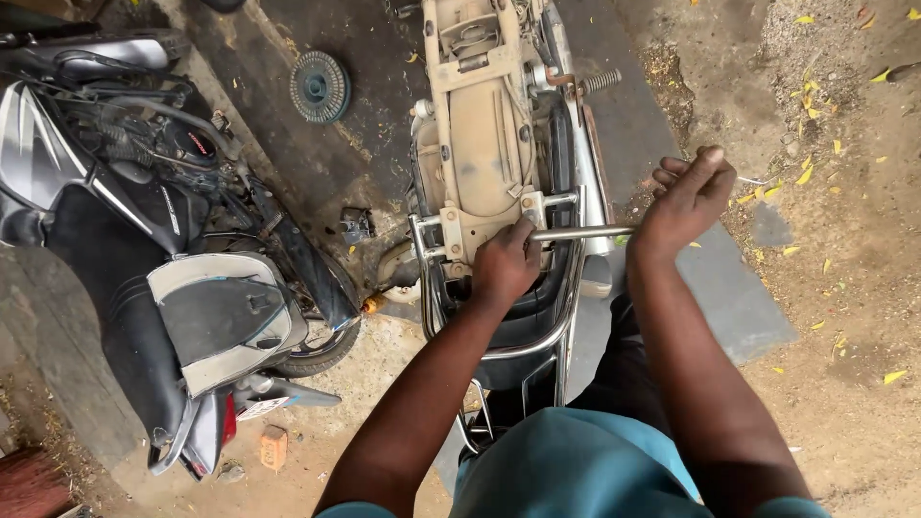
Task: The person uses a spanner to unbolt a chrome rear luggage rack from a stripped motorcycle frame, working on the fasteners by hand. After loosening the mounting bolts, the person lifts the rack off the motorcycle and carries it across the workshop floor.
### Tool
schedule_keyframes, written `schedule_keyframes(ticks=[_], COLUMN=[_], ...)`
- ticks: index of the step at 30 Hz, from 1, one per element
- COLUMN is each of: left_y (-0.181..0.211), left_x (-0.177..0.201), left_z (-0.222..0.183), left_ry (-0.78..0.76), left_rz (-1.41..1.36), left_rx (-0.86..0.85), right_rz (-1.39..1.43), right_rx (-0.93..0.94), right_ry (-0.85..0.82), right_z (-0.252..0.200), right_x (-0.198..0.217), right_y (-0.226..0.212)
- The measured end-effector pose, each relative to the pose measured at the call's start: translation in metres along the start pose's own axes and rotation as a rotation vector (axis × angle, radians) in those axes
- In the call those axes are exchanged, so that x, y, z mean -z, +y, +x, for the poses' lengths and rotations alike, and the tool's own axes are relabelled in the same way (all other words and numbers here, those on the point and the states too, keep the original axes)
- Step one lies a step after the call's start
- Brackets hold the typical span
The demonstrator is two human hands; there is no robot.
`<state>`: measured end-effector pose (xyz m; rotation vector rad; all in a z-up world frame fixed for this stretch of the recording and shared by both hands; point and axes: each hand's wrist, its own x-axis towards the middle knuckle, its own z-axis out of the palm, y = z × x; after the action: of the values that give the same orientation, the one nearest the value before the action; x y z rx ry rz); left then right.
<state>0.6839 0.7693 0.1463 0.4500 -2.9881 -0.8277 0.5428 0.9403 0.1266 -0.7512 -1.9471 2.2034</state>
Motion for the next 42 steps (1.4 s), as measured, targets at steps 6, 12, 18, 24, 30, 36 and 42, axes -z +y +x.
schedule_keyframes(ticks=[6,12,18,24,30,36,42], left_y=[-0.004,-0.004,-0.002,-0.008,0.002,0.003,0.006], left_x=[-0.001,0.001,-0.002,0.000,0.002,-0.006,0.003], left_z=[0.005,0.009,0.001,0.004,0.009,0.009,0.015], left_ry=[-0.002,0.068,0.019,0.005,-0.015,-0.041,-0.053], left_rz=[-0.030,-0.077,-0.028,-0.044,-0.007,-0.030,0.031], left_rx=[-0.049,-0.042,-0.006,0.002,0.114,0.132,0.168], right_rz=[0.117,0.264,0.053,0.096,-0.141,-0.158,-0.318], right_rx=[-0.141,-0.023,0.148,-0.075,0.191,0.003,0.255], right_ry=[0.037,0.002,-0.218,0.063,-0.039,-0.334,-0.615], right_z=[-0.029,0.003,0.017,0.011,0.075,0.006,-0.006], right_x=[0.146,0.080,0.015,0.109,-0.148,-0.154,-0.080], right_y=[0.037,0.053,0.013,0.034,0.077,0.043,0.105])
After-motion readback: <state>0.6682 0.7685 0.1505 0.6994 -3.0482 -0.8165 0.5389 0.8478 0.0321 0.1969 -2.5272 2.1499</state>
